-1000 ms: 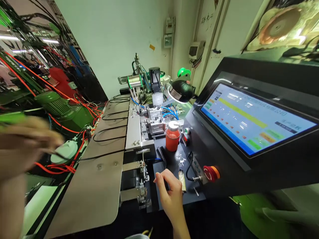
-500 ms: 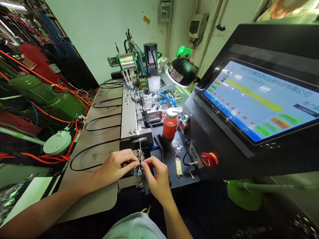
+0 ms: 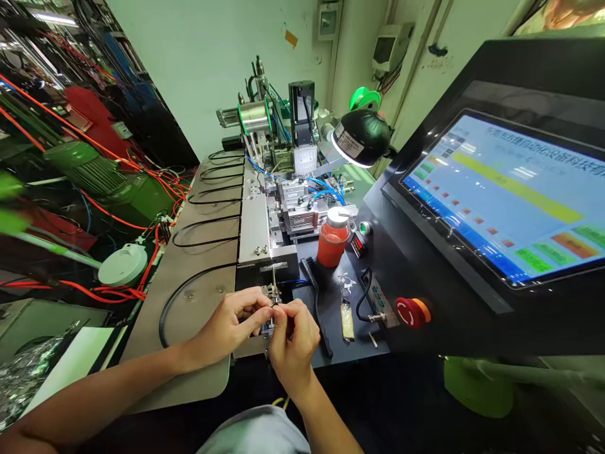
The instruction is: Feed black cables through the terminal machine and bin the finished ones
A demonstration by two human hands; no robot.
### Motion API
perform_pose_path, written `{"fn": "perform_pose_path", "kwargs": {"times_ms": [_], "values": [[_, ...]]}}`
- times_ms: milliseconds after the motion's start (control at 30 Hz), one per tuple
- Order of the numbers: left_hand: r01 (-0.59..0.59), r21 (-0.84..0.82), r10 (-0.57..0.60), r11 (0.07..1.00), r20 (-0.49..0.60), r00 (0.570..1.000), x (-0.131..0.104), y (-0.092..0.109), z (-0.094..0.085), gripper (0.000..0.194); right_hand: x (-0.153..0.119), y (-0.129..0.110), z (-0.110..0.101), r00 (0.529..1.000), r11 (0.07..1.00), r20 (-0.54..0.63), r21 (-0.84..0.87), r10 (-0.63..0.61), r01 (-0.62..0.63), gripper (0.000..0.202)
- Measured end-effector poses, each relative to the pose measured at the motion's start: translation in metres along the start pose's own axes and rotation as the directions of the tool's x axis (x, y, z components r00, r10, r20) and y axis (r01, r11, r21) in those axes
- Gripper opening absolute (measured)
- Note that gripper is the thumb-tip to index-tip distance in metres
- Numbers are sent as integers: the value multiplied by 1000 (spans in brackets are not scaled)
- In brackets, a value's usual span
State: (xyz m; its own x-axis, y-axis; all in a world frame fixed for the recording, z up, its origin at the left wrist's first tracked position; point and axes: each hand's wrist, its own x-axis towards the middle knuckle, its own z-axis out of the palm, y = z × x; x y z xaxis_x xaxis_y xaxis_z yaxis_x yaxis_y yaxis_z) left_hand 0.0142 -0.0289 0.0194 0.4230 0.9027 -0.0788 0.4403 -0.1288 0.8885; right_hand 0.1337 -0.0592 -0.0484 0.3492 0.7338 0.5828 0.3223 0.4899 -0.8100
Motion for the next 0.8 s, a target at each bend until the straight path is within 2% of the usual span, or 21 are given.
{"fn": "perform_pose_path", "kwargs": {"times_ms": [67,167,300,567,800], "values": [[-2,71,3,997,-3,1000,2,-3,-5,24,2,2,-4,995,998,78,20,60,-62,14],[3,267,0,964,-11,1000,8,-10,-16,23,6,9,-16,956,972,192,37,220,-231,16],[61,449,-61,891,-14,998,17,-22,-22,26,8,20,-27,925,936,157,4,347,-352,19],[83,500,-91,862,-9,996,23,-29,-18,26,3,28,-26,900,913,162,-18,405,-407,24],[108,516,-118,850,-13,993,27,-28,-18,25,3,40,-22,864,898,272,-4,424,-439,26]]}}
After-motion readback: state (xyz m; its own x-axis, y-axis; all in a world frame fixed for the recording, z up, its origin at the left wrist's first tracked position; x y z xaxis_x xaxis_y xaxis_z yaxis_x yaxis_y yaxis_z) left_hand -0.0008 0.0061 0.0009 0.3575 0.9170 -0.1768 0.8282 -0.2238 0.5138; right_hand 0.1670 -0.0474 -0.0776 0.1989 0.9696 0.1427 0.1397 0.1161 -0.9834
